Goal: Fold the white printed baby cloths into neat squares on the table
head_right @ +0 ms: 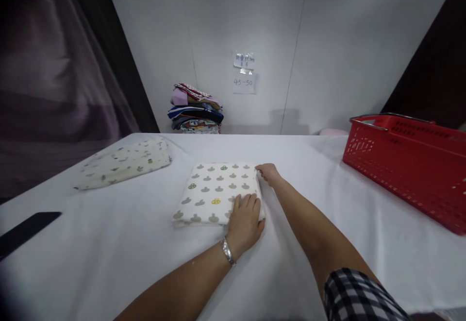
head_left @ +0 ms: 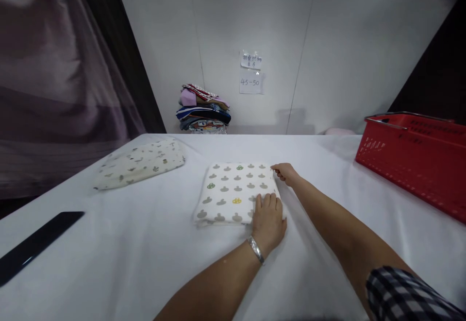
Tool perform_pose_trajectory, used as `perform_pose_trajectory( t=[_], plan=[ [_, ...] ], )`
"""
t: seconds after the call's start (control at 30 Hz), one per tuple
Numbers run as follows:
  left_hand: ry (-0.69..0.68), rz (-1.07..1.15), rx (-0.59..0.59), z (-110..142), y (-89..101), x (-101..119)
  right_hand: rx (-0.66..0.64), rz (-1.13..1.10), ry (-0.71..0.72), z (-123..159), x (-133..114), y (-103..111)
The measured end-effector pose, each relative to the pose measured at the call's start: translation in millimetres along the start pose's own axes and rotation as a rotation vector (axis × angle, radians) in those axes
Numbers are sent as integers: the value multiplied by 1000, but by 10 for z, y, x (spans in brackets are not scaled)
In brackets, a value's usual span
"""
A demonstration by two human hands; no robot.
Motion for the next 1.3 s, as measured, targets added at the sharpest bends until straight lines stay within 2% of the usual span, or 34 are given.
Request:
perform_pose_trajectory(
  t=[0.33, 0.8, 1.07, 1.3],
  plan=[
    [-6, 11, 6, 5, -18, 5, -84, 89, -55, 105, -19, -57],
    [-15, 7, 6, 6, 11, 6, -151, 82, 32, 44, -153, -109],
    [-14, 8, 4, 0, -5, 2, -132, 163, -40, 18, 30, -45],
    [-10, -11, 23, 8, 14, 3, -177, 269, -49, 121, 25, -66]
  ],
)
Point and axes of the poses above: each hand's wrist, its own z-axis away from the middle knuckle, its own y-axis out of the back of the hand, x = y × z, the point moved 9 cm from there along -z, towards the middle knuckle, and after that the axes turned 6 degrees about -z, right-handed, at the moved point
